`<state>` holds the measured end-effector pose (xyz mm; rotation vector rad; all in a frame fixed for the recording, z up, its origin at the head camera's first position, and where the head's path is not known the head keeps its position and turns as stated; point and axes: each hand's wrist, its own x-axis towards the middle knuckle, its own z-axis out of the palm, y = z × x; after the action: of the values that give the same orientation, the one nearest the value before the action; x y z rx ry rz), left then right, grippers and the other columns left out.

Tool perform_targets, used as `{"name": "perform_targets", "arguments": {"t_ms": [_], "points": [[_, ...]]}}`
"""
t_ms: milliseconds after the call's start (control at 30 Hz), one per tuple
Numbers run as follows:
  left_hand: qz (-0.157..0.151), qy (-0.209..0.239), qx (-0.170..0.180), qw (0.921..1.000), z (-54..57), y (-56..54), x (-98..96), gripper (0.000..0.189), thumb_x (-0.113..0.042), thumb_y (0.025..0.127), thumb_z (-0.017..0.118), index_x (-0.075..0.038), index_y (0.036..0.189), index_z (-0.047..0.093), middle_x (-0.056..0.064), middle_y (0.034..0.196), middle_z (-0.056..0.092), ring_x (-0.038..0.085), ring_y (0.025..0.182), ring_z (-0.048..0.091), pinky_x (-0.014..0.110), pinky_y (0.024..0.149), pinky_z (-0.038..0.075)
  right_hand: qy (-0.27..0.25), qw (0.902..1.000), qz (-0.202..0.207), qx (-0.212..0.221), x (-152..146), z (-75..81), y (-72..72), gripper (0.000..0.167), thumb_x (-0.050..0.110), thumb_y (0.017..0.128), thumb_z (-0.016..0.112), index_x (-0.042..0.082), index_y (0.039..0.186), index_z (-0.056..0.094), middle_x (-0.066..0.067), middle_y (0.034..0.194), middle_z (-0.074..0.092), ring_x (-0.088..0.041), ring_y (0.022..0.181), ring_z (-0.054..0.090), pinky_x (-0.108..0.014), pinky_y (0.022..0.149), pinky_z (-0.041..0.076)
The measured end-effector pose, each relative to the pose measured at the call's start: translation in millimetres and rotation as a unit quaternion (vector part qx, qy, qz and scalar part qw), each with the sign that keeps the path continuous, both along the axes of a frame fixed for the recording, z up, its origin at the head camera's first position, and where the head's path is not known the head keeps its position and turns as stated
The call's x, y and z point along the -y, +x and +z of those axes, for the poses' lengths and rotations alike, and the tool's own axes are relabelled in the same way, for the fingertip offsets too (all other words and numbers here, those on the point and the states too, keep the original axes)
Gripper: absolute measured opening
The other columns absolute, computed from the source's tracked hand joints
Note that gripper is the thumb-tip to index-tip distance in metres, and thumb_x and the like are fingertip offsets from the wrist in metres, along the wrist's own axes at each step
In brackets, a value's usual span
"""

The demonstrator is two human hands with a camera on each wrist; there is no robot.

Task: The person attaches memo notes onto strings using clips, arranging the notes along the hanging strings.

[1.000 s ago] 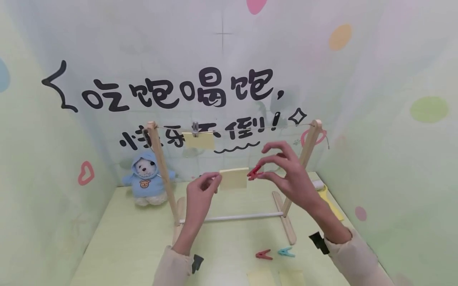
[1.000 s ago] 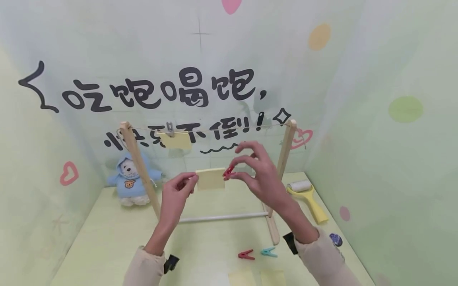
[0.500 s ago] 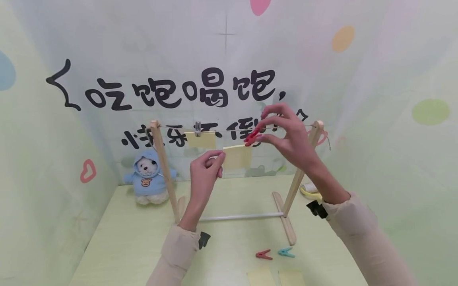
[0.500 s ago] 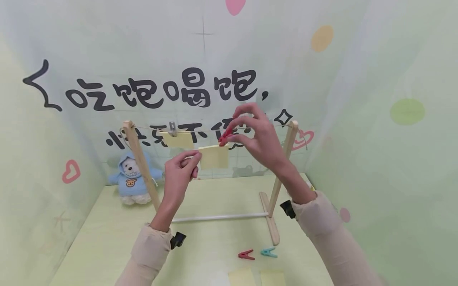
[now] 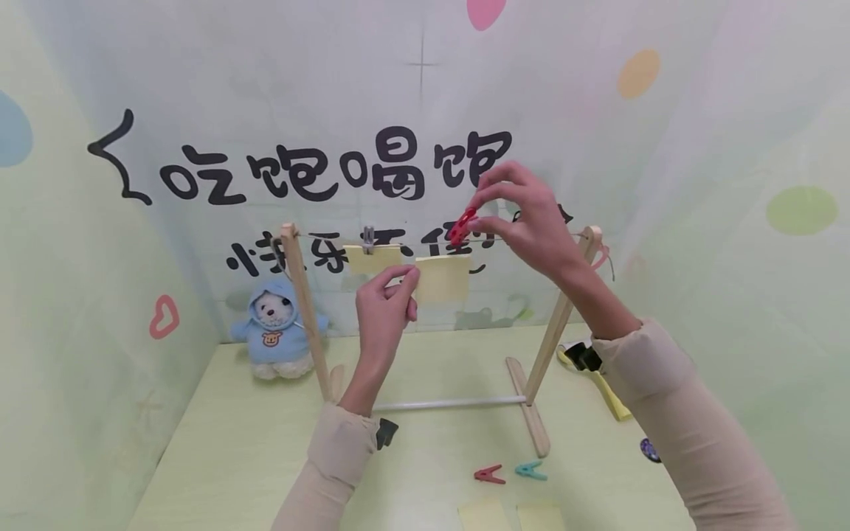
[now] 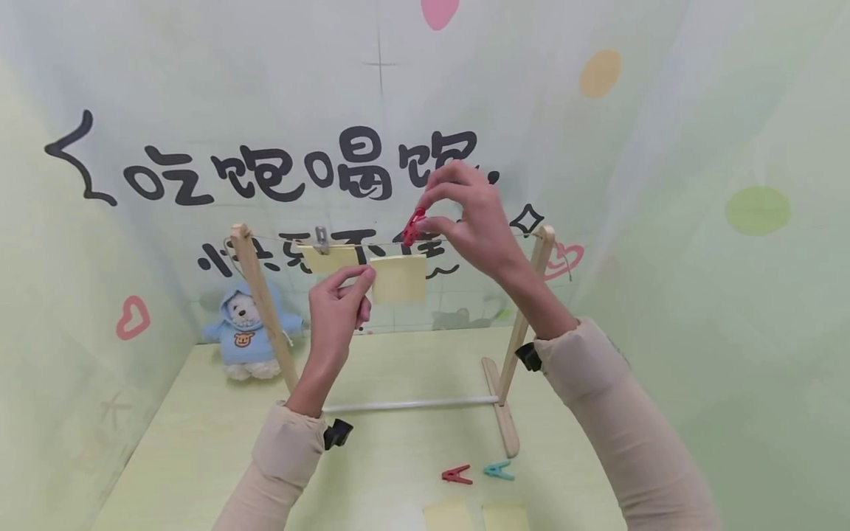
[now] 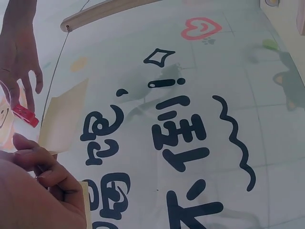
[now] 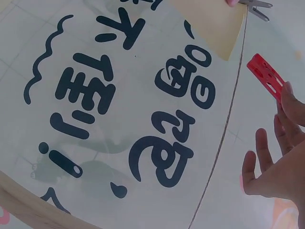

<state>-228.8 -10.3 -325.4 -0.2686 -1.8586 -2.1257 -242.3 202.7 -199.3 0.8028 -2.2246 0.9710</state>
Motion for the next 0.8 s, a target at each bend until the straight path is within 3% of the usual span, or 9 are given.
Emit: {"name": "perform_targets", "arguments": {"t_ms": [467,800], "points": [[0.018,0.013,-0.003,0.9998,3.9,-5.8,-3.8,0.021,-0.015,0.106,0.075,0.004,0.114,0.08,-0.007,0.048,0.055,0.009,0.04,0.049,0.02,0.041,0.029,0.024,0.9982,0.007,0.055,9,-2.0,-10.5,0.014,-0.002,0.09,0.088,-0.004,0.102,0.081,-0.018,0.12,0.065,-0.032,0.128,0.055,-0.053,0.115,0.04],[0.021,0.008,-0.013,0.9997,5.4,-7.2,-3.1,0.023,-0.017,0.108,0.073,0.002,0.119,0.08,-0.006,0.049,0.055,0.008,0.041,0.049,0.019,0.041,0.029,0.048,0.9969,0.013,0.06,15,-3.6,-13.9,0.016,0.0,0.088,0.091,-0.003,0.101,0.082,-0.016,0.119,0.066,-0.033,0.124,0.056,-0.051,0.114,0.039]]}}
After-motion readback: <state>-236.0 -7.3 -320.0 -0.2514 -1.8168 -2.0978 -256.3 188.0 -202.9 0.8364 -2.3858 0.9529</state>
